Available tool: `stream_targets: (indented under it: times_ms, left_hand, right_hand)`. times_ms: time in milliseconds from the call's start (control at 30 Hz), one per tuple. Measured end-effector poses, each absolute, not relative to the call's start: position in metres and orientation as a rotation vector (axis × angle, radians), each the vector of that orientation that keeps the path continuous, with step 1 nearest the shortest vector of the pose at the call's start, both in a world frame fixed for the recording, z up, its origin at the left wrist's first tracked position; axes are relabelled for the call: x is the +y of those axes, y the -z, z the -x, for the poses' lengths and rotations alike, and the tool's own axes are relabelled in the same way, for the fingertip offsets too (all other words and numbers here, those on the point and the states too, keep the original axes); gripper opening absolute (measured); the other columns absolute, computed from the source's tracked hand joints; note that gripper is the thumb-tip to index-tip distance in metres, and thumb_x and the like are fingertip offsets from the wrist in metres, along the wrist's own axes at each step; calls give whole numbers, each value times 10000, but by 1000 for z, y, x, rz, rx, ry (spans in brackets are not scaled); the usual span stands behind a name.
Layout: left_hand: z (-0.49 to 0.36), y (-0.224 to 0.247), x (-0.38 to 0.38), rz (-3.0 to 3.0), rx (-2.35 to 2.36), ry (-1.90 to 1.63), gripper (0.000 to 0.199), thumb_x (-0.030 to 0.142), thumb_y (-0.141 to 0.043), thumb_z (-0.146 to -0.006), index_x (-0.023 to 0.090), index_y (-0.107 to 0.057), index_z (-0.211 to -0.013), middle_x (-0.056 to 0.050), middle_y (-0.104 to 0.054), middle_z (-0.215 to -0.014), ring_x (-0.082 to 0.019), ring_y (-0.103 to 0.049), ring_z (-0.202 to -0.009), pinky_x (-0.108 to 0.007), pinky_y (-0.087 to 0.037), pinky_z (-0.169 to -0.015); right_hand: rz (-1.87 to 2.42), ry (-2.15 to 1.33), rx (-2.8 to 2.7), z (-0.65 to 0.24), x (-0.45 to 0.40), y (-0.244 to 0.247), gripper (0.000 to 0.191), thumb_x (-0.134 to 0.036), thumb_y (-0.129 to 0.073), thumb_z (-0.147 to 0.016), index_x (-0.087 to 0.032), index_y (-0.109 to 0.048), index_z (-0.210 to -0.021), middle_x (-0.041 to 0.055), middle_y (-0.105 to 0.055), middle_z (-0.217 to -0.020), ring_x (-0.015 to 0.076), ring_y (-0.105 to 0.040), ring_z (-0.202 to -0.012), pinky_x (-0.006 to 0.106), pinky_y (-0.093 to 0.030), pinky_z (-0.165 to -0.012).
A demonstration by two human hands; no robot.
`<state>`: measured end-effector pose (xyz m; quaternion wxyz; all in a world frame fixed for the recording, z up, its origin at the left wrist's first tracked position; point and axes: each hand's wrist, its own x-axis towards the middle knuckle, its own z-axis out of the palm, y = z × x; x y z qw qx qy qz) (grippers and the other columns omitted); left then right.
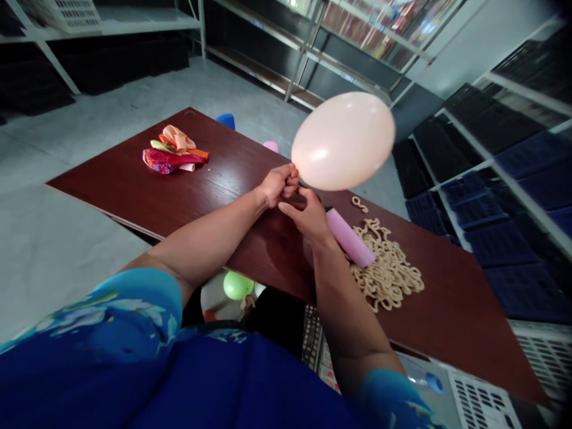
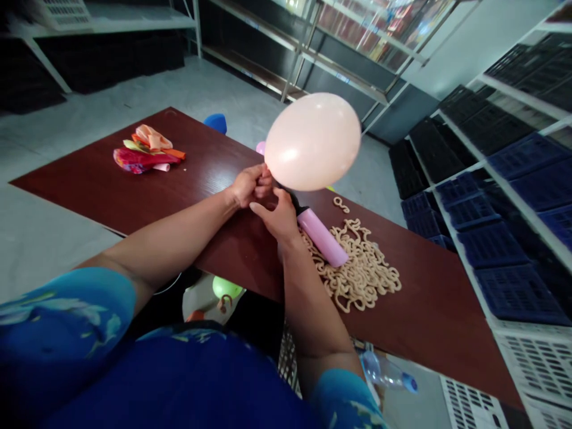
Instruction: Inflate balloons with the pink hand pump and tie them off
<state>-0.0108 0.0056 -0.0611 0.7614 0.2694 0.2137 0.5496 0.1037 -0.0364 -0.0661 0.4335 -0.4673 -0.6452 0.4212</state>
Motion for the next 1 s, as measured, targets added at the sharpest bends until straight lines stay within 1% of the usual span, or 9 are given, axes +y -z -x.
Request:
stream_targets:
  times_ms: [67, 133, 267, 367, 500, 667, 800, 900, 1000]
  left_hand:
    - [11, 65, 12, -488, 504, -1246, 258, 270, -449, -865, 168, -358, -647, 76, -268, -495, -17, -208, -339, -133, -129, -334]
    - [12, 70, 17, -421, 533, -1260, 245, 279, -464, -862, 169, -365, -667, 77, -280, -504, -17, -216, -342, -129, -125, -338]
    - [12, 78, 22, -439, 551, -1307, 225, 270, -472, -861, 168, -378, -684, 68, -306, -514, -23, -251, -364, -130, -141, -352]
    - [12, 81, 25, -513, 535, -1337, 227, 264, -454, -869, 167, -382, -677, 60, -318, -512, -30, -264, -372, -139, -154, -359]
    - [13, 80, 26, -540, 524, -1307, 248, 285, -435, -876, 165, -385, -666, 51, -333, -507, -33, -259, -365, -149, -153, -357]
    - [14, 77, 23, -524, 526, -1299, 246, 275, -431, -875, 164, -391, -659, 45, -343, -508, -38, -263, -366, -151, -165, -356]
    - [15, 77, 23, -522, 509, -1300, 233, 255, -442, -867, 160, -404, -658, 42, -352, -517, -39, -282, -372, -153, -178, -360]
    - [15, 78, 23, -526, 506, -1290, 252, 284, -448, -868, 156, -412, -654, 38, -357, -521, -37, -288, -374, -153, -176, -359]
    - [15, 78, 23, -518, 500, -1278, 255, 290, -442, -872, 155, -420, -656, 34, -369, -528, -38, -291, -375, -155, -191, -357]
  right_hand:
    - [1239, -781, -1738, -113, -43, 54, 423, -421, -713, -626, -204, -619, -977, 41, -619, -982, 184, -580, -870, 363, -476, -804]
    - [1236, -618, -1778, -128, -50, 31, 296, -431, -609, -741, -201, -639, -926, 33, -637, -893, 167, -588, -828, 345, -478, -773]
    - [1234, -335, -1717, -167, -72, -18, 275, -403, -514, -830, -209, -640, -980, 36, -645, -880, 151, -595, -786, 312, -474, -702]
    - [1336, -351, -1878, -189, -92, -25, 205, -364, -577, -798, -216, -669, -906, 18, -659, -821, 143, -594, -724, 284, -457, -665]
    - [1419, -438, -2147, -202, -106, 5, 127, -287, -599, -775, -212, -682, -837, 18, -660, -779, 137, -576, -647, 252, -417, -592]
    - [1444, -203, -2437, -195, -104, 36, 177, -204, -505, -817, -218, -681, -823, 55, -638, -849, 172, -567, -748, 267, -387, -649]
    - [1446, -109, -2565, -190, -95, 41, 175, -176, -505, -813, -223, -673, -829, 71, -627, -840, 181, -545, -755, 271, -359, -620]
    - [1438, -239, -2504, -192, -90, 34, 145, -183, -520, -803, -214, -645, -736, 62, -626, -847, 154, -539, -709, 264, -368, -610]
    - [1342, -504, -2187, -194, -87, 20, 91, -231, -544, -798, -219, -634, -789, 41, -631, -852, 147, -559, -724, 260, -407, -619]
